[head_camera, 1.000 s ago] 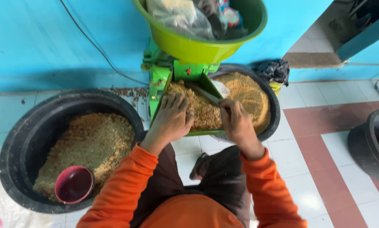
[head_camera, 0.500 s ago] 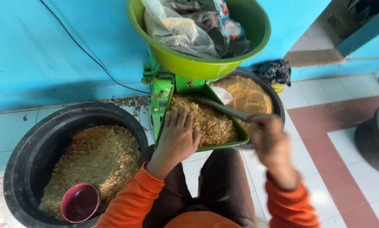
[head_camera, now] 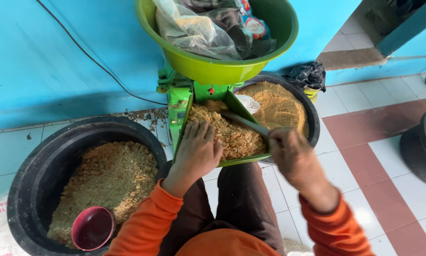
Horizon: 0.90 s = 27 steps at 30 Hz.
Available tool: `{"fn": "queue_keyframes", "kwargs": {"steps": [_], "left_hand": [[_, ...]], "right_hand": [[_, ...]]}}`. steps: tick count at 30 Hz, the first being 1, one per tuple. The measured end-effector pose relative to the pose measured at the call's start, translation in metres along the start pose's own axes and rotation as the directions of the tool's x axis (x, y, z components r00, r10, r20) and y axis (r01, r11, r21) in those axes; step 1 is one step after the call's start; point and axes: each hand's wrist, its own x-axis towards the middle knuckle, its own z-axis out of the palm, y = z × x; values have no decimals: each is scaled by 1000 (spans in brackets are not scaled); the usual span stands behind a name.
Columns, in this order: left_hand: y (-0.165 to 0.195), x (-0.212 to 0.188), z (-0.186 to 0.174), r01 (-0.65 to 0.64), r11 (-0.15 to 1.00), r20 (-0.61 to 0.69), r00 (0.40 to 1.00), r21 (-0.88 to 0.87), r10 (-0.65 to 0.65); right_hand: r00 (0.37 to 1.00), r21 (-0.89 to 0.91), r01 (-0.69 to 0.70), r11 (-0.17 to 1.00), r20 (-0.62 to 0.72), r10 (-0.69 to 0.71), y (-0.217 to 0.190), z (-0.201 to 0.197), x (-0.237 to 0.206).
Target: The person sits on the floor beside a green grinding machine and scoops crushed material from a large black basin into the machine's green tray, using a metal spoon to push the material into the machine while ground output collects in a second basin.
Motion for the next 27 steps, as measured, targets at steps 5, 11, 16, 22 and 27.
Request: {"fn": "queue_keyframes", "kwargs": {"steps": [5,11,16,22,27], "left_hand": [[-3,0,4,1,999,-27,1000,36,0],[1,-4,-3,11,1000,-80,997,16,-10],[3,-3,-8,14,1000,-85,996,26,-11],[1,-3,-7,19,1000,-69,997,19,-17],[1,-4,-8,15,999,-69,998,30,-13]], "right_hand": [[995,-8,-5,1000,-99,4,15,26,-28],[993,61,34,998,-117,-27,20,31,-25],[997,69,46,997,-65,-41,23,39,-28],[996,116,-49,992,-63,57,25,53,-26],[998,111,48,993,24,-51,32,72,-16]]}}
